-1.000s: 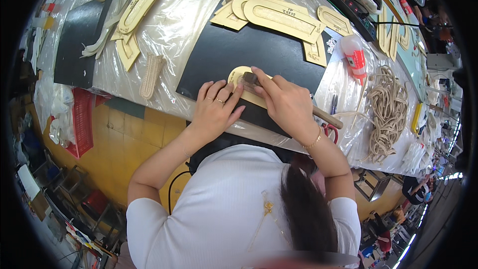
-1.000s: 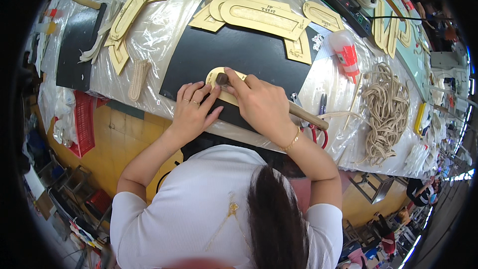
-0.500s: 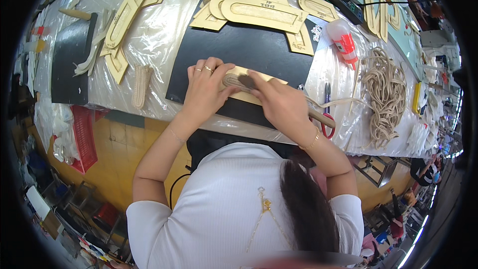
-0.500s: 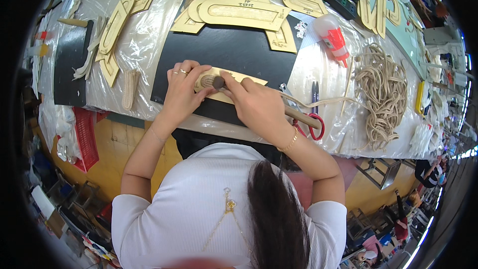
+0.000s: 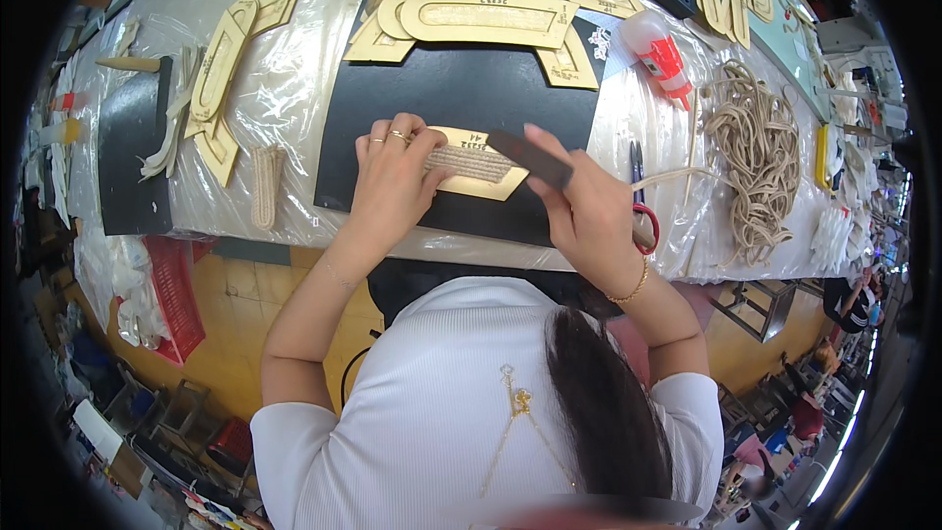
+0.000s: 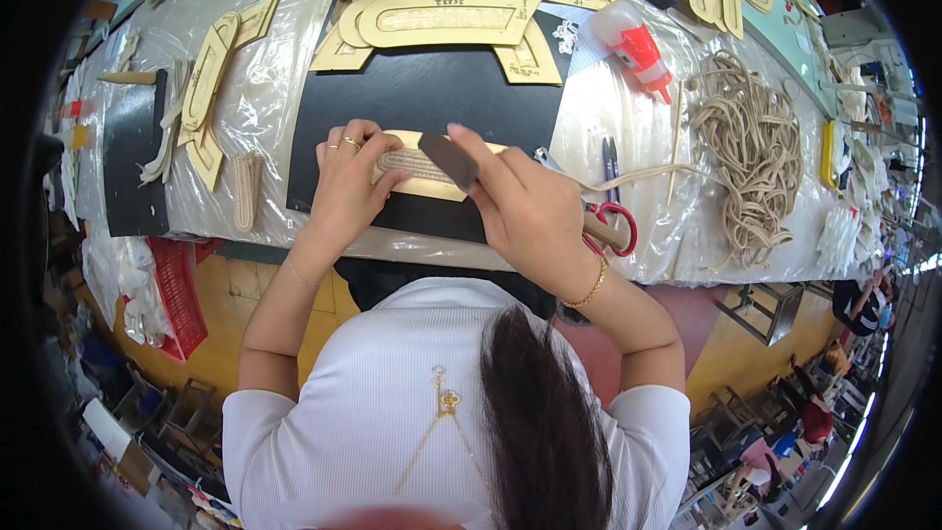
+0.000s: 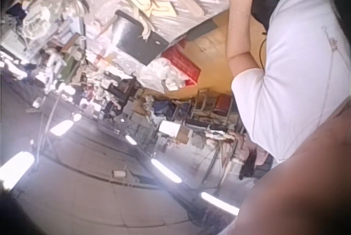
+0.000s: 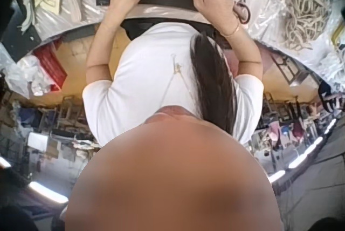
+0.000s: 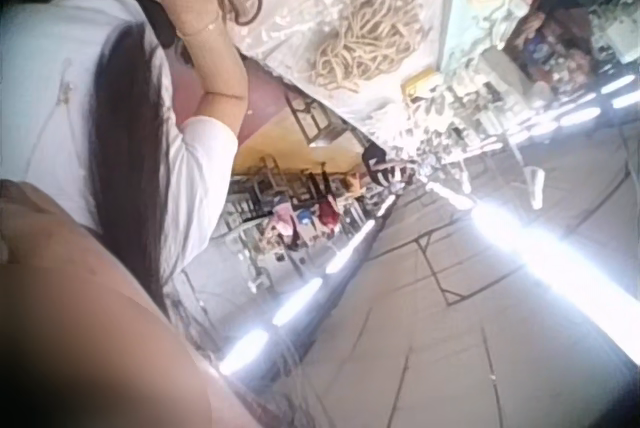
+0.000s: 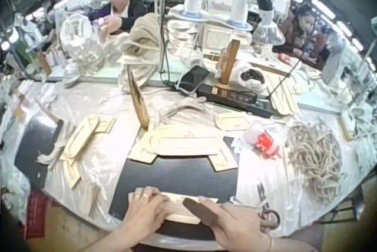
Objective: The person repeatedly applies glue to a beige cord, places it onto a U-shaped wooden piece, presses it down, and trims the excess with scissors. This cycle is performed multiple times on the same piece.
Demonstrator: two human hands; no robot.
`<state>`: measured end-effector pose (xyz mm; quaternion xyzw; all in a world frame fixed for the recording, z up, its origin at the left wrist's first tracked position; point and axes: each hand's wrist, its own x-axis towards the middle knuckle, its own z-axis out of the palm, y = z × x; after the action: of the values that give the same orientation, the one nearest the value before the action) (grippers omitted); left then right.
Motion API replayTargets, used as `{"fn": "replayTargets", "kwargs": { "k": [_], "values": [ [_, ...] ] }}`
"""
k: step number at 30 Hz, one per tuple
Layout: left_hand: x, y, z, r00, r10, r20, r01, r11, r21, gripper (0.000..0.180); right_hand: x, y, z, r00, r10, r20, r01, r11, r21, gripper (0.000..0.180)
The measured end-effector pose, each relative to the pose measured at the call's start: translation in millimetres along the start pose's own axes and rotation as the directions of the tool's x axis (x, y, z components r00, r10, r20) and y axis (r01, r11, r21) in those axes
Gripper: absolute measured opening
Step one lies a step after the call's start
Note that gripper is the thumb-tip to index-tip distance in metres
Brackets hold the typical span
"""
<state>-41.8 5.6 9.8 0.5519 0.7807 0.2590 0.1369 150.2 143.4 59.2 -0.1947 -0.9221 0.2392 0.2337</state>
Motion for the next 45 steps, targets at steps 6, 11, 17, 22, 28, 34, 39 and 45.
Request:
{"fn": "replayTargets", "kwargs": {
  "k": [6, 11, 17, 22, 28, 34, 39, 45],
  "values": [
    [8.7, 3.4, -2.9, 0.999, 0.018, 0.045, -0.019, 1.0, 0.025, 0.032, -4.1, 2.5, -3.8, 0.963, 0.081, 0.258, -0.02, 0.973, -0.23, 0.046],
    [9.7, 8.7, -5.5, 0.997, 0.017, 0.072, -0.018, 1.0, 0.004, 0.032, -10.9, 9.2, -1.6, 0.954, 0.047, 0.296, 0.017, 0.978, -0.208, 0.047],
    [12.9, 12.1, -8.3, 0.994, 0.011, 0.105, -0.014, 1.0, 0.022, 0.032, -15.2, 3.5, -1.9, 0.971, -0.011, 0.237, 0.034, 0.995, -0.095, 0.052],
    [15.8, 21.4, -3.0, 0.978, 0.185, 0.096, -0.181, 0.982, -0.049, 0.036, -19.6, 12.8, -6.5, 0.961, 0.041, 0.274, -0.011, 0.994, -0.112, 0.055],
    [22.5, 26.3, 9.9, 0.97, 0.14, 0.198, -0.14, 0.99, -0.011, 0.041, -90.6, 83.9, -68.3, 0.872, 0.421, -0.25, -0.446, 0.893, -0.051, 0.042],
    [29.0, 32.6, 9.7, 0.96, 0.004, 0.28, -0.005, 1.0, 0.005, 0.039, -193.1, 122.4, -101.5, 0.706, 0.587, -0.396, -0.705, 0.633, -0.32, 0.034],
    [31.2, 41.7, 8.6, 0.948, -0.044, 0.316, 0.054, 0.998, -0.023, 0.029, -199.6, 120.9, -104.4, 0.694, 0.557, -0.457, -0.712, 0.627, -0.317, 0.033],
    [47.2, 31.3, -10.1, 0.873, -0.044, 0.486, 0.148, 0.973, -0.178, 0.027, -148.5, 56.8, -80.8, 0.859, 0.496, 0.129, -0.487, 0.868, -0.099, 0.045]
  ]
}}
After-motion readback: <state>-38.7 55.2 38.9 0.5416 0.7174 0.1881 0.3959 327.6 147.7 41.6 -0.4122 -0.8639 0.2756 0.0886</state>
